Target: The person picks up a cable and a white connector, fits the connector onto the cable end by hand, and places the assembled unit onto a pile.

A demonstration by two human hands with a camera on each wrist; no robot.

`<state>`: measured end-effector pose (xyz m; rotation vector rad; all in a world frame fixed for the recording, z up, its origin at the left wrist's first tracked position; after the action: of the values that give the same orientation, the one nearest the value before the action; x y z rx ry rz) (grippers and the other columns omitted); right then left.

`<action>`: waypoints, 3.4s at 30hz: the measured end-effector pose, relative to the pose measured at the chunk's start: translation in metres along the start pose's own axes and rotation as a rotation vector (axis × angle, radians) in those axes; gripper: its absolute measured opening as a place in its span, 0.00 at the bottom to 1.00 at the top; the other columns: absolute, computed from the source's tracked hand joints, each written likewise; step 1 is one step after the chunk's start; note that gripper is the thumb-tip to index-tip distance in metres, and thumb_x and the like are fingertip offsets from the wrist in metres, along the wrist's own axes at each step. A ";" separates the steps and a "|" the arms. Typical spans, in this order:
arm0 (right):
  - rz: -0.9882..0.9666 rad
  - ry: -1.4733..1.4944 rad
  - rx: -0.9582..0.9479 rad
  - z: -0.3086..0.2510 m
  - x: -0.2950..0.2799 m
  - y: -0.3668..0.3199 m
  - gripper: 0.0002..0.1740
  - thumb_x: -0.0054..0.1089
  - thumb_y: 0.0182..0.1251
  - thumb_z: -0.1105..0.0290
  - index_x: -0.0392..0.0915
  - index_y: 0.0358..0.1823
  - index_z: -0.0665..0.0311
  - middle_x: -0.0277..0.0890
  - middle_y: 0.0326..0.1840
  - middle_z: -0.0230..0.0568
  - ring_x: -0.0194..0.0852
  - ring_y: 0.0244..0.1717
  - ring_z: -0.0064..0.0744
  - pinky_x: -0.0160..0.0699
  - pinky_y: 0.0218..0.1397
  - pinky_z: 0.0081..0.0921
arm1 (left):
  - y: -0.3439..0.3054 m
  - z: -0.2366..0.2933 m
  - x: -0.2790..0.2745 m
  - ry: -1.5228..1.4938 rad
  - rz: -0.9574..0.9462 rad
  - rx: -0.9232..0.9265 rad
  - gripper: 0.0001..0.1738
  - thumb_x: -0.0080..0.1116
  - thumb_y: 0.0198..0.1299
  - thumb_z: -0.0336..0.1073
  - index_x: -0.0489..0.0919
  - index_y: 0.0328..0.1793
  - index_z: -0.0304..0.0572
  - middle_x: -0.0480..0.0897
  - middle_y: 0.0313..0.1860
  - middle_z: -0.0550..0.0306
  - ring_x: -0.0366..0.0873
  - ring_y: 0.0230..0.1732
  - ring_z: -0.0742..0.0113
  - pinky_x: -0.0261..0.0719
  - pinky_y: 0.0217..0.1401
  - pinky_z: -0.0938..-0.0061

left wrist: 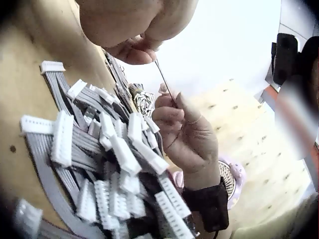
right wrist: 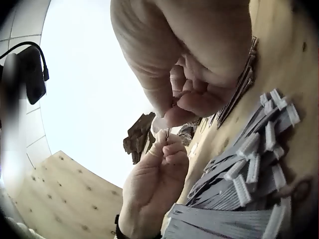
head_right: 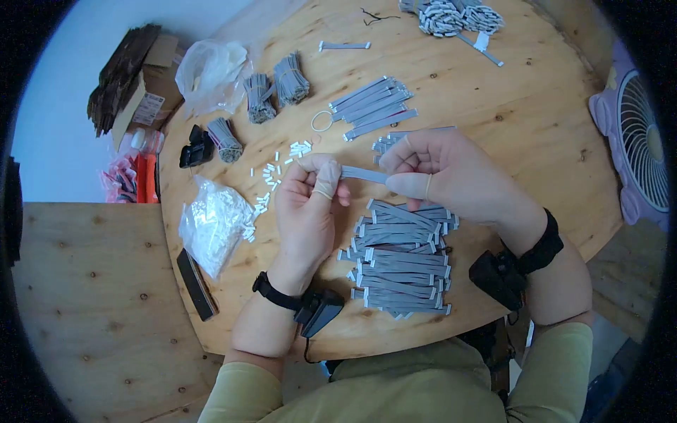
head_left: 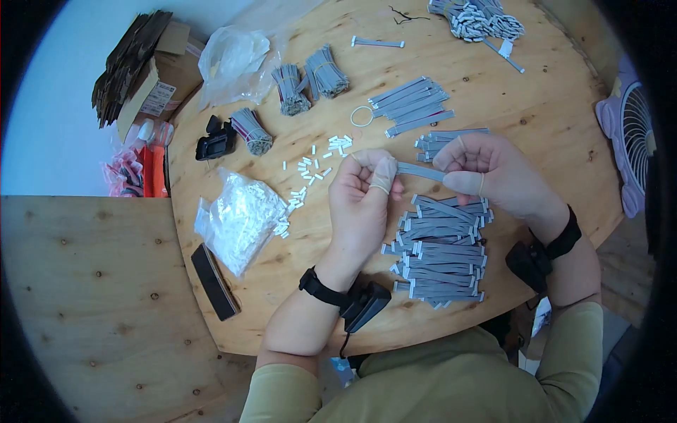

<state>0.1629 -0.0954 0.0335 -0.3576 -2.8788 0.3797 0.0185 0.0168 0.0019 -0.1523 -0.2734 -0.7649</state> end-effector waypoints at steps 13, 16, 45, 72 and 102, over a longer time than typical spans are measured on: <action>0.045 0.581 -0.200 0.013 0.004 0.009 0.10 0.54 0.56 0.77 0.72 0.40 0.64 0.71 0.36 0.30 0.68 0.35 0.19 0.70 0.42 0.16 | -0.011 0.000 0.014 0.030 -0.233 0.009 0.10 0.53 0.55 0.25 0.70 0.44 0.35 0.75 0.33 0.61 0.73 0.32 0.79 0.73 0.35 0.85; 0.050 0.551 -0.194 0.015 0.003 0.008 0.06 0.53 0.58 0.76 0.73 0.37 0.64 0.72 0.34 0.30 0.68 0.35 0.17 0.69 0.39 0.15 | -0.013 -0.001 0.018 0.089 -0.307 0.022 0.10 0.53 0.54 0.23 0.70 0.43 0.35 0.76 0.34 0.58 0.74 0.31 0.76 0.74 0.34 0.83; -0.066 -0.029 -0.002 0.004 0.011 -0.006 0.02 0.53 0.56 0.75 0.72 0.29 0.66 0.68 0.21 0.26 0.61 0.18 0.10 0.58 0.18 0.10 | -0.008 0.003 0.010 -0.340 -0.353 -0.403 0.09 0.49 0.60 0.35 0.73 0.37 0.35 0.77 0.29 0.56 0.74 0.25 0.74 0.75 0.29 0.84; -0.043 -0.054 -0.038 0.004 0.012 -0.005 0.03 0.53 0.56 0.75 0.73 0.28 0.67 0.69 0.23 0.26 0.63 0.23 0.10 0.62 0.24 0.11 | -0.008 0.000 0.009 -0.202 -0.297 -0.293 0.08 0.50 0.59 0.34 0.74 0.39 0.36 0.78 0.29 0.57 0.75 0.25 0.75 0.74 0.28 0.85; 0.169 0.014 -0.034 0.009 0.010 0.001 0.04 0.55 0.56 0.73 0.71 0.27 0.63 0.65 0.24 0.21 0.57 0.24 0.08 0.57 0.26 0.10 | 0.019 0.017 -0.044 0.628 0.264 0.225 0.07 0.58 0.51 0.33 0.77 0.34 0.36 0.74 0.23 0.60 0.69 0.24 0.74 0.66 0.27 0.79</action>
<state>0.1516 -0.0934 0.0265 -0.6088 -2.8528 0.3552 -0.0015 0.0634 0.0045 0.2608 0.2551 -0.4830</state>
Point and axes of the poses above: each hand's wrist, its own y-axis towards the middle knuckle, its own x-axis out of the palm, z = x × y, the point moved 2 cm from there along y, towards the middle knuckle
